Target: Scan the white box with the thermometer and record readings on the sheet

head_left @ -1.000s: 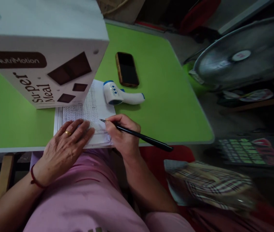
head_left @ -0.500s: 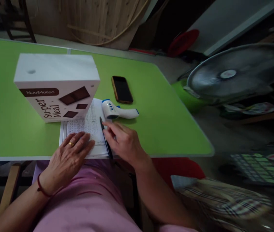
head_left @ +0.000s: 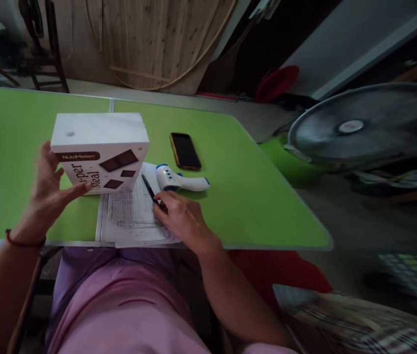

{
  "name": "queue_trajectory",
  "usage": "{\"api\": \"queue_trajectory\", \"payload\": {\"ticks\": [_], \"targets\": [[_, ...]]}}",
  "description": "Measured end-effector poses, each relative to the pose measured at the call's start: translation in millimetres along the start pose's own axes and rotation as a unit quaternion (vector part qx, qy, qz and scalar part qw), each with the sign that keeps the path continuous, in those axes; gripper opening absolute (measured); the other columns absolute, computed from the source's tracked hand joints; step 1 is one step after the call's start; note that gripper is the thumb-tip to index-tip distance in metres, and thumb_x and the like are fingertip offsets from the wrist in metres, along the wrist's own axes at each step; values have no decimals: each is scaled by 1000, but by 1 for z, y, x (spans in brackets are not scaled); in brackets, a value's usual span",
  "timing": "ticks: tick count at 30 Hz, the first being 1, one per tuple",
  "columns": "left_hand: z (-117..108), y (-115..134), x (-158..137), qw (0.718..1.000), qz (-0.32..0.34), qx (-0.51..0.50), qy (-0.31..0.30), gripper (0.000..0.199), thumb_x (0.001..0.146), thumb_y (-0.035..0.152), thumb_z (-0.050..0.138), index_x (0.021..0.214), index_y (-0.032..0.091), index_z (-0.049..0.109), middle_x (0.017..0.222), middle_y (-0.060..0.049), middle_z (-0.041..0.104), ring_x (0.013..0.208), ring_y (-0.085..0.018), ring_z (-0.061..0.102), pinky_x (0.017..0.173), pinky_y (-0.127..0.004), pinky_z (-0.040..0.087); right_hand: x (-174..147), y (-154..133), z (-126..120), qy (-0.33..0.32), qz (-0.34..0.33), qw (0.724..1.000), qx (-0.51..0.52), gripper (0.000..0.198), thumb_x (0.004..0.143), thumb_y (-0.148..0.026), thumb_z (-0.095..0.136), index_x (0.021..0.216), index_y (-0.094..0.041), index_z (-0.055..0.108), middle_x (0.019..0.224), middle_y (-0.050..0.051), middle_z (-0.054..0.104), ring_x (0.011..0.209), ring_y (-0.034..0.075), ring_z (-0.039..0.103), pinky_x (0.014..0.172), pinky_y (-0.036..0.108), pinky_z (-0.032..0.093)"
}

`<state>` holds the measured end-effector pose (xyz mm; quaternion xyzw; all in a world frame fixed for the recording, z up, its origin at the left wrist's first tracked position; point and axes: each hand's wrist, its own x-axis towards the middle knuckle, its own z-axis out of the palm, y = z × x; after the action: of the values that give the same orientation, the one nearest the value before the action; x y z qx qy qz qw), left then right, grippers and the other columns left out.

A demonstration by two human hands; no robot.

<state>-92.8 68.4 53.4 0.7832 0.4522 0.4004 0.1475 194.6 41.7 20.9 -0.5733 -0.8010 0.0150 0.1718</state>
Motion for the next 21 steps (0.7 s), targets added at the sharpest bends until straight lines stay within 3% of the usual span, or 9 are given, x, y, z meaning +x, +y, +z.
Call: {"api": "queue_trajectory", "payload": {"ticks": [2, 3, 5, 8, 11, 13, 16, 18, 21], "targets": [[0, -15, 11, 984, -86, -129, -84, 50, 99, 41, 58, 134, 8, 43, 129, -14, 61, 115, -23, 62, 91, -37, 61, 5, 7, -3, 5, 4, 1000, 0, 16, 91, -21, 56, 90, -16, 71, 87, 8, 71, 78, 20, 65, 67, 30, 45], [2, -20, 14, 971, -120, -182, -98, 48, 94, 42, 66, 126, 9, 51, 122, -12, 66, 109, -23, 66, 88, -36, 61, 8, 13, -6, 11, 11, 1000, -11, 17, 91, -20, 55, 92, -15, 71, 91, 10, 71, 83, 21, 65, 71, 31, 46], [7, -25, 18, 955, -157, -243, -65, 55, 79, 43, 81, 118, 12, 58, 116, -10, 69, 103, -24, 68, 84, -36, 62, 15, 28, -13, 10, 33, 998, -61, 24, 87, -14, 55, 105, -13, 70, 109, 14, 69, 97, 26, 63, 79, 35, 46], [10, -21, 17, 940, -194, -279, 35, 69, 65, 38, 91, 123, 18, 58, 117, -9, 70, 105, -27, 67, 82, -35, 60, 27, 52, -18, -75, 51, 988, -124, 44, 80, -11, 56, 124, -14, 63, 129, 17, 61, 115, 33, 56, 88, 41, 44], [8, -11, 10, 931, -196, -303, 59, 60, 70, 40, 88, 120, 18, 63, 115, -9, 71, 103, -29, 68, 80, -36, 61, 37, 69, -15, -158, 48, 979, -122, 53, 81, -14, 54, 134, -16, 55, 123, 15, 63, 112, 32, 57, 90, 42, 42], [8, -3, 2, 923, -184, -334, 50, 49, 78, 45, 82, 115, 17, 67, 112, -10, 71, 99, -28, 69, 79, -36, 61, 41, 74, -11, -166, 50, 980, -95, 52, 81, -15, 55, 133, -16, 56, 116, 15, 65, 107, 31, 58, 87, 40, 43], [8, 7, -11, 903, -219, -369, 28, 45, 84, 49, 75, 114, 16, 69, 107, -10, 72, 92, -26, 71, 76, -34, 62, 41, 72, -9, -105, 104, 989, 19, 48, 75, -18, 63, 123, -14, 61, 109, 14, 67, 99, 29, 62, 81, 37, 47], [9, 12, -18, 892, -267, -363, 15, 51, 81, 53, 77, 112, 14, 68, 102, -11, 73, 87, -27, 72, 69, -31, 61, 39, 61, -14, -14, 142, 978, 155, 48, 71, -26, 70, 117, -15, 62, 108, 13, 68, 93, 27, 64, 77, 38, 50], [9, 14, -27, 891, -314, -329, 0, 58, 79, 61, 75, 109, 12, 68, 99, -13, 73, 83, -27, 71, 57, -26, 57, 29, 28, -29, 123, 116, 902, 398, 48, 66, -39, 78, 106, -19, 61, 97, 8, 70, 82, 23, 64, 68, 35, 52]]}}
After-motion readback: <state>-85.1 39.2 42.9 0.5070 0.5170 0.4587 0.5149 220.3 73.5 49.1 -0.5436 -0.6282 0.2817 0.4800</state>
